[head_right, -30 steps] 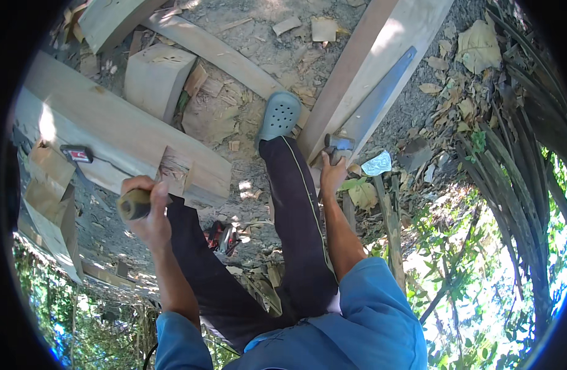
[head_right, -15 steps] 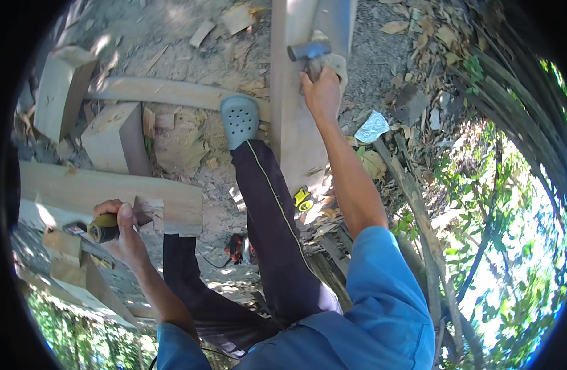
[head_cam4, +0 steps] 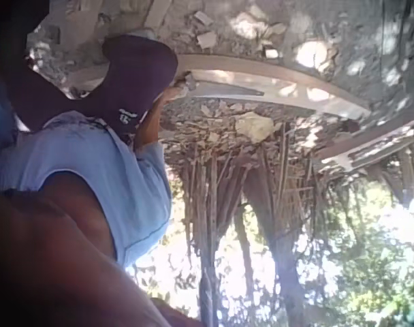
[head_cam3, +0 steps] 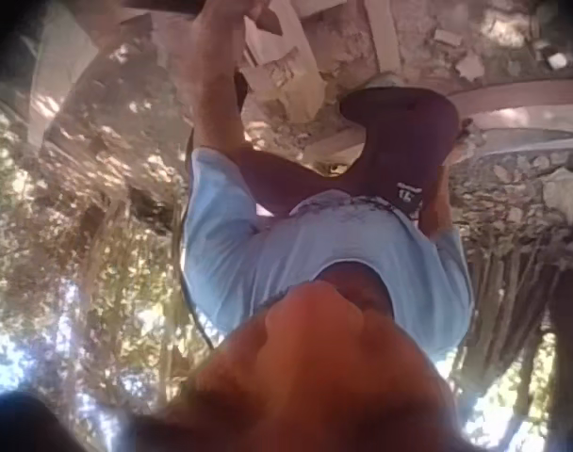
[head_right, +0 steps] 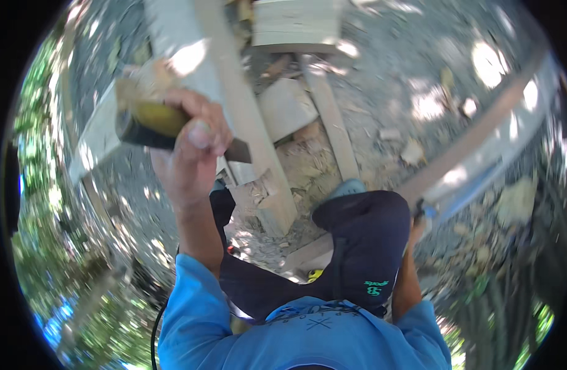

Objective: Using a chisel and hammer to carve a mortise into a large wooden timber.

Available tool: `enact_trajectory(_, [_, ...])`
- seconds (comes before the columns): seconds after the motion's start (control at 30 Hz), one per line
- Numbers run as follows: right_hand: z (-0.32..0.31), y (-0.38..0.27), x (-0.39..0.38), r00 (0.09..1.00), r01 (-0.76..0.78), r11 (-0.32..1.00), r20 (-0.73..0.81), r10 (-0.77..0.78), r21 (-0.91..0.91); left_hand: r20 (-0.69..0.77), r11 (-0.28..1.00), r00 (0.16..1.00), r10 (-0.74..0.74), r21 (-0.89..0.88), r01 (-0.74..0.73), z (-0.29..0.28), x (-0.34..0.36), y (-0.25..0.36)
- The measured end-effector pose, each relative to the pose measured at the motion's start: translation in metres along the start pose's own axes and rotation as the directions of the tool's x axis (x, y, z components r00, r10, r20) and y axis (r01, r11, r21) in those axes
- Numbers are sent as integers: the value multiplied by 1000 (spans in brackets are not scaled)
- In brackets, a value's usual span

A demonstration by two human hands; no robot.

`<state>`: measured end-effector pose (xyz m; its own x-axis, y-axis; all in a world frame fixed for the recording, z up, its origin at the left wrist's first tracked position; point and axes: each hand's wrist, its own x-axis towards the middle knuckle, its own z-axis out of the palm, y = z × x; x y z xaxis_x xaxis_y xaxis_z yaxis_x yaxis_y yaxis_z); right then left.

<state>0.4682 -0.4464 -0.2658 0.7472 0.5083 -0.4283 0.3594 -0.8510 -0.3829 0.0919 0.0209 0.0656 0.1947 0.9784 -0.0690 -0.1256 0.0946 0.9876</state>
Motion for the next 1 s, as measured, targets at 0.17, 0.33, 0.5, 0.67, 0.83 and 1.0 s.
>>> enact_trajectory(0.17, [1, -26, -15, 995, 85, 989, 31, -90, 124, 12, 960, 978, 208, -194, -202, -57, -14, 24])
enact_trajectory(0.33, [-9, -23, -8, 973, 210, 949, 48, -227, 234, -418, 851, 806, 418, -129, -509, -51, -51, 24])
enact_trajectory(0.5, [-13, -18, 7, 921, 330, 870, 77, -382, 366, -357, 886, 827, 433, 1, -464, -35, -125, 33])
enact_trajectory(0.67, [-24, -1, 25, 930, 191, 904, 225, -292, 382, -416, 844, 735, 536, 284, -455, -28, -186, 14])
enact_trajectory(0.83, [-60, -35, 10, 928, 36, 932, 334, -166, 362, -468, 869, 743, 478, 127, -479, -27, -207, -15])
enact_trajectory(1.0, [-85, -102, -9, 894, 77, 880, 358, -270, 470, -458, 879, 780, 425, 2, -478, -51, -173, -47])
